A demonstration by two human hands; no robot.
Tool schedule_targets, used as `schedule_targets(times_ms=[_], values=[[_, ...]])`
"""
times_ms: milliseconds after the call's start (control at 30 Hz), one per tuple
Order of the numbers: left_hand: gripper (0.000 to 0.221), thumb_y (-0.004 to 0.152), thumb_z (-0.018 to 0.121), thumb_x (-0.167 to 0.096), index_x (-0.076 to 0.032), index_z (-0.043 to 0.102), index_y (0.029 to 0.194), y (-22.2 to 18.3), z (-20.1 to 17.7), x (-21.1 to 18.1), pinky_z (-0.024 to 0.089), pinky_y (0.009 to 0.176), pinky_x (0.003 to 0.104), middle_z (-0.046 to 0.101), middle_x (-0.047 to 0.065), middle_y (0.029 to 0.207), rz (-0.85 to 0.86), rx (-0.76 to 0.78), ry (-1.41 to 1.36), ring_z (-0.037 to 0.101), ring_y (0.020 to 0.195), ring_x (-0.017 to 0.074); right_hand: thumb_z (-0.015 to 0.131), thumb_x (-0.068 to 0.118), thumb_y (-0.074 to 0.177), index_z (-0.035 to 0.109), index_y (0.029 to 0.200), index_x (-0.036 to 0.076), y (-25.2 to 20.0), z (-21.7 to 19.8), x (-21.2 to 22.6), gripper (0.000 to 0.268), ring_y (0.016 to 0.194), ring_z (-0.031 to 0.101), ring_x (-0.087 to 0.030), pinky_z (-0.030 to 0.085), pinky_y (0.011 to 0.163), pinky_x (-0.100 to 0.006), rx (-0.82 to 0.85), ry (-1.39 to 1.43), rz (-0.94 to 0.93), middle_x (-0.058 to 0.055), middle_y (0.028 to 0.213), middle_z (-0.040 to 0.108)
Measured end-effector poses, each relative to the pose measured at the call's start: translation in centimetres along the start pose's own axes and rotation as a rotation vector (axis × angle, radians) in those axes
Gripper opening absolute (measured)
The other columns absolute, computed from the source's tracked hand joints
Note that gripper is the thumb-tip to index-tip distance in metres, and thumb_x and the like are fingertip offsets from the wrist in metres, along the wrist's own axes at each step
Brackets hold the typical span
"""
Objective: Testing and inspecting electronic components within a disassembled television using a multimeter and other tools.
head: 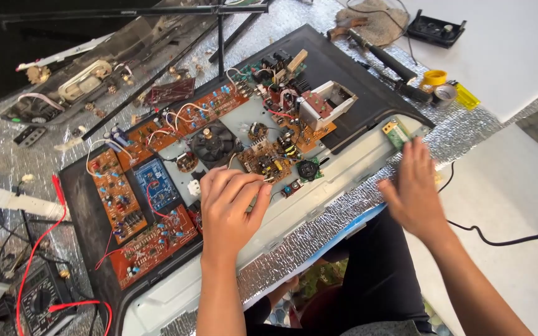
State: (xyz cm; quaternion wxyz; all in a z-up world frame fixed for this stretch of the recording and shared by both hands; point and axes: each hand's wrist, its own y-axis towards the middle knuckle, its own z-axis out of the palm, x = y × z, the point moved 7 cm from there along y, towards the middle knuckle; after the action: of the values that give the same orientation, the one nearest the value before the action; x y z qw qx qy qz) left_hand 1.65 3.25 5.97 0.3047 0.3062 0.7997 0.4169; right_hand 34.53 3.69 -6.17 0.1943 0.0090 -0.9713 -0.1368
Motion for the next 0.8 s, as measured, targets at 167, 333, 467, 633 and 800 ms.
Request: schedule_targets(times_ms=[167, 333, 467, 633, 800], values=[[0.015, 0.094, 0.074, -0.016, -0.013, 0.075, 0.080, 0.0, 0.2, 0.1, 0.047, 0.099, 0.042, 0.074, -0.001, 0.084, 0.011, 0.005, 0.006, 0.067, 0.085, 0.0195, 0.044, 0.061, 0.097, 0.010, 0.163, -0.007, -0.4, 0.6, -0.7, 0.101, 0.155, 0.008, -0.052, 0.010, 0.123, -0.063, 0.052, -0.034, 0.008, -0.035, 0.168, 0.006], [0.016, 0.094, 0.075, -0.017, -0.013, 0.074, 0.079, -0.3, 0.3, 0.1, 0.047, 0.098, 0.042, 0.074, -0.001, 0.083, 0.003, 0.003, 0.017, 0.067, 0.085, 0.0194, 0.043, 0.063, 0.095, 0.007, 0.164, -0.004, -0.4, 0.7, -1.0, 0.103, 0.155, 0.006, -0.051, 0.010, 0.123, -0.063, 0.137, -0.006, 0.023, -0.033, 0.169, 0.003], [0.018, 0.095, 0.074, -0.016, -0.012, 0.075, 0.077, 0.4, 0.0, 0.1, 0.047, 0.097, 0.040, 0.074, 0.000, 0.082, 0.011, -0.011, -0.011, 0.067, 0.085, 0.0204, 0.043, 0.071, 0.093, 0.009, 0.164, -0.004, -0.2, -0.1, -0.9, 0.109, 0.155, 0.007, -0.050, 0.010, 0.124, -0.061, 0.082, -0.036, 0.030, -0.032, 0.169, 0.006], [0.020, 0.096, 0.073, -0.016, -0.011, 0.073, 0.077, 0.1, -0.3, 0.0, 0.047, 0.095, 0.039, 0.074, 0.000, 0.083, -0.007, -0.013, -0.014, 0.067, 0.085, 0.0207, 0.052, 0.075, 0.085, 0.015, 0.164, -0.004, 0.0, -0.7, -0.9, 0.117, 0.156, 0.012, -0.048, 0.016, 0.124, -0.059, 0.171, -0.060, 0.006, -0.031, 0.170, 0.011], [0.019, 0.099, 0.068, -0.012, -0.008, 0.072, 0.081, 0.3, -1.3, 0.0, 0.046, 0.091, 0.045, 0.073, 0.003, 0.088, 0.019, 0.027, 0.007, 0.065, 0.089, 0.0231, 0.043, 0.068, 0.085, 0.008, 0.164, 0.004, 0.1, -0.9, -1.7, 0.108, 0.158, 0.004, -0.039, 0.007, 0.124, -0.053, 0.169, 0.068, -0.024, -0.022, 0.171, 0.004]])
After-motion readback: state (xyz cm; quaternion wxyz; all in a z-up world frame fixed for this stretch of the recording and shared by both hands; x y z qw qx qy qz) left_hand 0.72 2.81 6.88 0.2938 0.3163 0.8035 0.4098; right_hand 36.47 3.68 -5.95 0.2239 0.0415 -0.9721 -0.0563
